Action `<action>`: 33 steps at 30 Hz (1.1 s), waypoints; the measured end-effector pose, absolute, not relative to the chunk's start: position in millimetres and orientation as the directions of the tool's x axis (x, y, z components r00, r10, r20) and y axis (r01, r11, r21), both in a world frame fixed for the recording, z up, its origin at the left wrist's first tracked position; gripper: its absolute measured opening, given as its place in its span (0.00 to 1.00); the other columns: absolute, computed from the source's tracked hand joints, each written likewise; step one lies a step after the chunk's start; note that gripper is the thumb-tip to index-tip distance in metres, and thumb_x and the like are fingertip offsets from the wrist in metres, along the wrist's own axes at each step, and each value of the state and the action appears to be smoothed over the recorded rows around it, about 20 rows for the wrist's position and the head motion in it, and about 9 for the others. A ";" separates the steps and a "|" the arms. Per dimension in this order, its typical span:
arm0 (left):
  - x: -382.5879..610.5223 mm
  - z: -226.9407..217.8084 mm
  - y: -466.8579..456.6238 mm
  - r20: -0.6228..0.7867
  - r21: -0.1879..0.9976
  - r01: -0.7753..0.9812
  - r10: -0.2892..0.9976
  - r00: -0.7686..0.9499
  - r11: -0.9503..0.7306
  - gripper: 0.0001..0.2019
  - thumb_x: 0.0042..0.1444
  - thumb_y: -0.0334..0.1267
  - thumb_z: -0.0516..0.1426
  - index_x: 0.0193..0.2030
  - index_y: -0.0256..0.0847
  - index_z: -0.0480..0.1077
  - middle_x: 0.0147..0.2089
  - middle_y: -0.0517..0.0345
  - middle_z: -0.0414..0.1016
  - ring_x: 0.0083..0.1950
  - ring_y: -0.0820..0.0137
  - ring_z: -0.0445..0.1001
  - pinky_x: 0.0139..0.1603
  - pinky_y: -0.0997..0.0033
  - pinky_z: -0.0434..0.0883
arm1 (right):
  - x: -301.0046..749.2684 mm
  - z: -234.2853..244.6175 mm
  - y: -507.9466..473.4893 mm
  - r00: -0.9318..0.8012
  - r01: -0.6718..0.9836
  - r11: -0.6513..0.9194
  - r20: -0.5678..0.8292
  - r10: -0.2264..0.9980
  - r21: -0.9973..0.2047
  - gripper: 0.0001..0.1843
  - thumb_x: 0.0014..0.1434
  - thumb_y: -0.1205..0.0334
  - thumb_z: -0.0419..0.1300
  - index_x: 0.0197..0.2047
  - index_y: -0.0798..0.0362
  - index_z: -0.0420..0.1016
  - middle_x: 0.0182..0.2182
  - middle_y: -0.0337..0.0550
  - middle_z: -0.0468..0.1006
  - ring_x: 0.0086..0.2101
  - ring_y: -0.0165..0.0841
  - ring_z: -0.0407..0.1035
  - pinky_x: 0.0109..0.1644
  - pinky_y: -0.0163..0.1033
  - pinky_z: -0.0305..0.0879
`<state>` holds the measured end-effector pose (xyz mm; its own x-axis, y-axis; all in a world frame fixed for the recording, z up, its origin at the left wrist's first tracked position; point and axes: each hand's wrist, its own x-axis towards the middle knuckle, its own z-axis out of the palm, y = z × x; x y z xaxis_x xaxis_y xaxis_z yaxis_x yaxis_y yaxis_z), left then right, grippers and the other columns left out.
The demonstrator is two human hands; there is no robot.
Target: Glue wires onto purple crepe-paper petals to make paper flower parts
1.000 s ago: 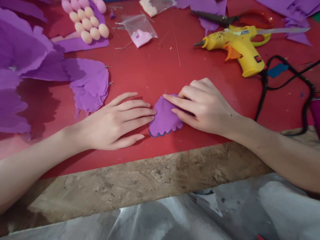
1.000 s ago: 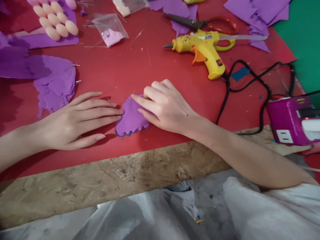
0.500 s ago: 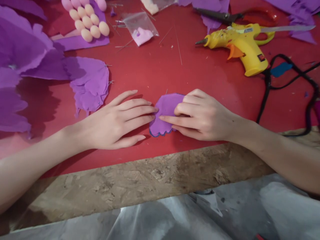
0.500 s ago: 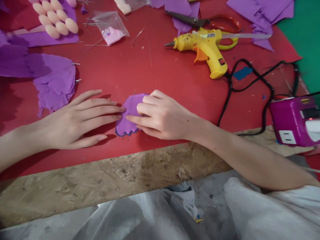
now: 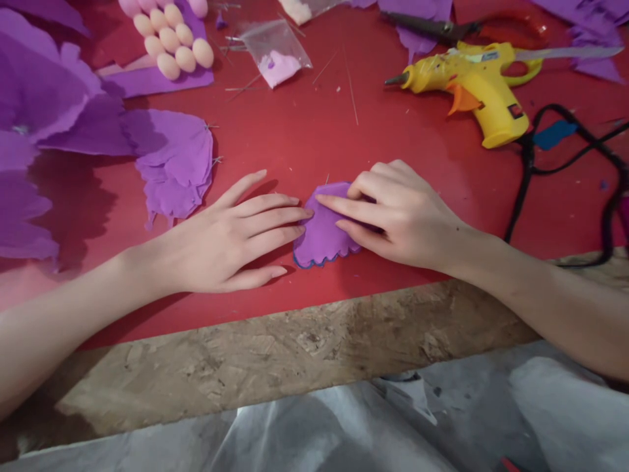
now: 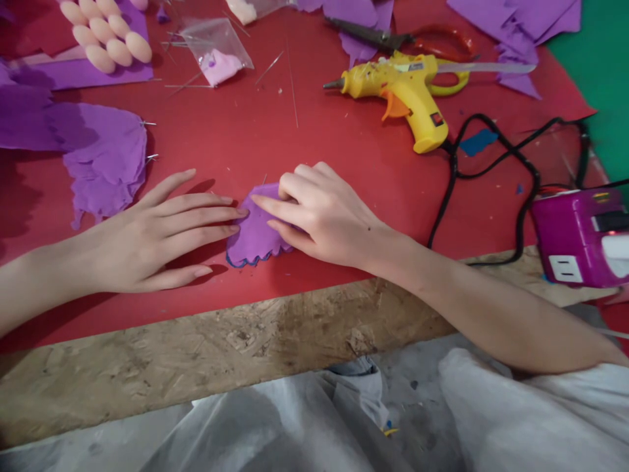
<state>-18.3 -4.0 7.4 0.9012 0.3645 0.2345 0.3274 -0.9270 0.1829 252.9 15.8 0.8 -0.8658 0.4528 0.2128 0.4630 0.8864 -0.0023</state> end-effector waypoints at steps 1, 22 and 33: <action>-18.1 7.2 -4.1 0.242 0.165 0.325 0.358 0.902 -0.931 0.18 0.71 0.43 0.45 0.56 0.35 0.67 0.62 0.44 0.73 0.64 0.60 0.71 0.70 0.43 0.62 | 253.0 1.4 15.7 -0.878 0.440 0.898 0.202 0.433 -0.011 0.22 0.71 0.60 0.44 0.60 0.56 0.71 0.35 0.47 0.71 0.39 0.32 0.63 0.43 0.40 0.59; -17.9 9.4 -4.6 0.170 0.198 0.366 0.399 0.901 -0.909 0.20 0.71 0.44 0.43 0.57 0.37 0.68 0.62 0.46 0.73 0.64 0.60 0.71 0.72 0.42 0.59 | 251.2 5.1 10.5 -0.897 0.409 0.911 0.214 0.388 0.063 0.21 0.71 0.62 0.44 0.57 0.56 0.73 0.33 0.47 0.71 0.39 0.34 0.64 0.41 0.42 0.60; -18.1 9.6 -4.6 0.216 0.204 0.336 0.377 0.900 -0.919 0.18 0.70 0.43 0.46 0.56 0.33 0.69 0.61 0.43 0.74 0.61 0.57 0.73 0.71 0.38 0.59 | 246.4 12.0 4.1 -0.956 0.163 0.986 0.251 0.154 0.018 0.20 0.72 0.61 0.43 0.52 0.54 0.74 0.32 0.42 0.73 0.34 0.29 0.59 0.42 0.39 0.57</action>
